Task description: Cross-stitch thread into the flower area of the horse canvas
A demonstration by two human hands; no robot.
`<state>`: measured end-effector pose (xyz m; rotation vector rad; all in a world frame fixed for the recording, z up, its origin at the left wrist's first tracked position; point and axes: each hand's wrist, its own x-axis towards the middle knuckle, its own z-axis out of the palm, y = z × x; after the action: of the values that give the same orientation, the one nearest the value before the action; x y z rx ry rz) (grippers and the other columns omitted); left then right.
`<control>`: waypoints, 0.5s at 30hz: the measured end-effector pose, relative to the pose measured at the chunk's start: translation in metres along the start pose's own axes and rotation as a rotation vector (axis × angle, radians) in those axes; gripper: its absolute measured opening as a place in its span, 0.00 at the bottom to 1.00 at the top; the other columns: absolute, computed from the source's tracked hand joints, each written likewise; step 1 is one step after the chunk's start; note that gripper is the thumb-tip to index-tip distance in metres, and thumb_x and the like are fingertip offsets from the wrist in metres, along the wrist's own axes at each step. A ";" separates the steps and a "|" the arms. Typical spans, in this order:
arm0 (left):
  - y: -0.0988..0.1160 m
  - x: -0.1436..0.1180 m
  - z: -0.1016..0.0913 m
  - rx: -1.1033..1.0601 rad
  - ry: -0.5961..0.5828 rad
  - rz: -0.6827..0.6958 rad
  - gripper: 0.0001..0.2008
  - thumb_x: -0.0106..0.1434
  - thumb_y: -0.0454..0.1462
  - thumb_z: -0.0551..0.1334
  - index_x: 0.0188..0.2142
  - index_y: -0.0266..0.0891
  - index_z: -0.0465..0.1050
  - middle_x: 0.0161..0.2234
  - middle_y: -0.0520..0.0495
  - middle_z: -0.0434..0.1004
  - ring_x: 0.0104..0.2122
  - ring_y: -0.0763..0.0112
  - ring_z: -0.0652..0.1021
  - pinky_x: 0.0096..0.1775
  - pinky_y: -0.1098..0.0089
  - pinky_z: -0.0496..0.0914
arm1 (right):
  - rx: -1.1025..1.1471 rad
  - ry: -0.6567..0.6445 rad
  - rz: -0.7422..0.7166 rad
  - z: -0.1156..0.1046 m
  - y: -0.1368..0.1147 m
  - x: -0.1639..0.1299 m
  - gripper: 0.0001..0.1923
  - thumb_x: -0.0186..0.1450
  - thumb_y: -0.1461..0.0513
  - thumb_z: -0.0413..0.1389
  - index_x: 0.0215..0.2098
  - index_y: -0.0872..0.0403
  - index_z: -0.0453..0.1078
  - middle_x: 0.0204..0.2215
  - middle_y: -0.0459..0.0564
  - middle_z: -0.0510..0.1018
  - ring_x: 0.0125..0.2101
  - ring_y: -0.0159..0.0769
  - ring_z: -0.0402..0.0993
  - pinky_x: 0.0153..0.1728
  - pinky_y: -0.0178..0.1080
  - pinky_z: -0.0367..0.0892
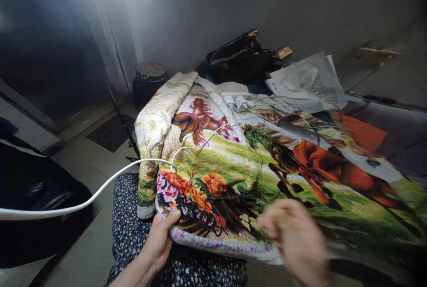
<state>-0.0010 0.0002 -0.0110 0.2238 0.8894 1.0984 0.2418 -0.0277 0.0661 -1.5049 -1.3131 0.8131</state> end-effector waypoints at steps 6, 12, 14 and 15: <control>0.001 -0.002 0.000 0.081 -0.005 0.034 0.34 0.50 0.32 0.67 0.57 0.37 0.62 0.43 0.40 0.79 0.40 0.57 0.79 0.45 0.60 0.69 | -0.208 -0.468 -0.167 0.093 0.011 0.013 0.11 0.66 0.63 0.49 0.37 0.52 0.74 0.27 0.47 0.78 0.27 0.34 0.73 0.30 0.34 0.66; 0.001 -0.001 -0.002 0.098 0.001 0.045 0.32 0.50 0.33 0.67 0.55 0.35 0.65 0.41 0.39 0.80 0.39 0.57 0.79 0.44 0.61 0.69 | -0.322 -0.491 -0.247 0.104 0.015 0.014 0.12 0.64 0.67 0.51 0.38 0.51 0.76 0.32 0.46 0.81 0.32 0.35 0.77 0.36 0.34 0.67; 0.001 -0.001 -0.002 0.101 -0.002 0.052 0.32 0.49 0.33 0.68 0.55 0.35 0.65 0.41 0.39 0.80 0.39 0.57 0.79 0.43 0.61 0.69 | -0.332 -0.501 -0.256 0.104 0.015 0.015 0.13 0.64 0.68 0.51 0.39 0.51 0.76 0.32 0.46 0.81 0.32 0.34 0.77 0.36 0.34 0.67; 0.001 -0.001 -0.002 0.103 -0.003 0.053 0.31 0.49 0.33 0.68 0.54 0.35 0.66 0.41 0.39 0.80 0.39 0.57 0.79 0.43 0.62 0.69 | -0.333 -0.507 -0.258 0.104 0.015 0.015 0.13 0.63 0.69 0.51 0.39 0.52 0.76 0.32 0.46 0.81 0.32 0.34 0.77 0.36 0.34 0.67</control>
<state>-0.0035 -0.0001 -0.0111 0.3358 0.9429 1.1019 0.1550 0.0110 0.0186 -1.3801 -2.0572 0.8681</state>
